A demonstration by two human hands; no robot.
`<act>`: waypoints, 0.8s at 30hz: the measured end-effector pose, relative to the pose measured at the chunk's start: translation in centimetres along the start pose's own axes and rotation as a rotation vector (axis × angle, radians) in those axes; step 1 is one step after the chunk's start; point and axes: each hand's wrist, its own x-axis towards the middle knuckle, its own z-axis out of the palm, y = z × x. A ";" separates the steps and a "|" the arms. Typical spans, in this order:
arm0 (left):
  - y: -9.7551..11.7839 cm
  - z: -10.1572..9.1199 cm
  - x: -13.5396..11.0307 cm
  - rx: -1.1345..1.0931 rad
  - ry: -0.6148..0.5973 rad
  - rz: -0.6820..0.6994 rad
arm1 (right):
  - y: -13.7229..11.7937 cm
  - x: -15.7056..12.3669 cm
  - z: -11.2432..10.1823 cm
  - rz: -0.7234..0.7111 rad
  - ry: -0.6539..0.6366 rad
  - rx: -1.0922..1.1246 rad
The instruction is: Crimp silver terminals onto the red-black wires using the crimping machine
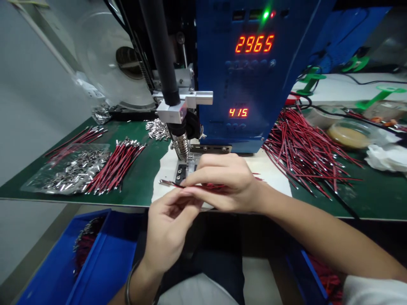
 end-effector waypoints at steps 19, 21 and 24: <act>4.7 -14.6 9.0 1.572 0.493 -0.164 | 3.3 0.3 -4.2 0.342 -0.664 -0.461; 4.9 -14.8 8.7 1.572 0.495 -0.149 | 3.2 0.3 -4.1 0.368 -0.708 -0.467; 5.8 -16.2 8.2 1.583 0.585 -0.230 | 3.2 0.3 -4.0 0.396 -0.752 -0.454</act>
